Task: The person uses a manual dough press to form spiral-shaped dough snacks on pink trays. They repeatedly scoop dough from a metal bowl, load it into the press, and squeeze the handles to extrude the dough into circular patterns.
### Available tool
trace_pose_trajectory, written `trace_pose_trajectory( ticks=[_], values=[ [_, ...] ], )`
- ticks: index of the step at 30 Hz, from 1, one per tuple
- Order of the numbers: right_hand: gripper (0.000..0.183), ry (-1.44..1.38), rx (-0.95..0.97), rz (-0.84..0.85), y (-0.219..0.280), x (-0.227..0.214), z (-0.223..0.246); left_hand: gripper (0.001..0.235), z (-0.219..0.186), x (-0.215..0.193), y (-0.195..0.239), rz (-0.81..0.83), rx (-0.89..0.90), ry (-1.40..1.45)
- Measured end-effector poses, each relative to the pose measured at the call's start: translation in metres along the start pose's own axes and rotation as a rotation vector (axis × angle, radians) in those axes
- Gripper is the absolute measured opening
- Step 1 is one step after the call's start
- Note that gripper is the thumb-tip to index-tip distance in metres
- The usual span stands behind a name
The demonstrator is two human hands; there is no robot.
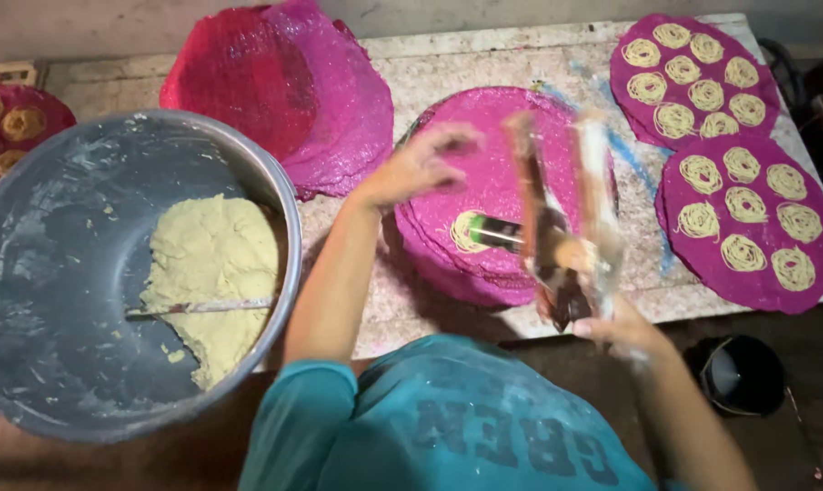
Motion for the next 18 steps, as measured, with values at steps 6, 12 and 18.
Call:
trace_pose_trajectory(
  ticks=[6, 12, 18],
  values=[
    [0.095, -0.317, -0.212, -0.250, 0.015, 0.023, -0.006, 0.095, 0.147, -0.046, 0.002, -0.574, -0.670, -0.114],
    [0.078, -0.342, -0.127, -0.405, 0.025, -0.003, -0.031, 0.066, 0.178, 0.008, 0.057, -0.775, -0.441, -0.050],
    [0.076, -0.286, 0.080, -0.168, -0.029, -0.023, -0.057, 0.088, 0.093, 0.019, 0.073, -1.067, -0.099, -0.419]
  ],
)
Point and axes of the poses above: each hand's wrist, its own y-axis away from the middle knuckle, its own x-axis out of the palm, z = x × y, the point moved 4 cm from there along -y, towards the middle knuckle, and after that the axes turned 7 degrees about -x, right-handed, at the moved point
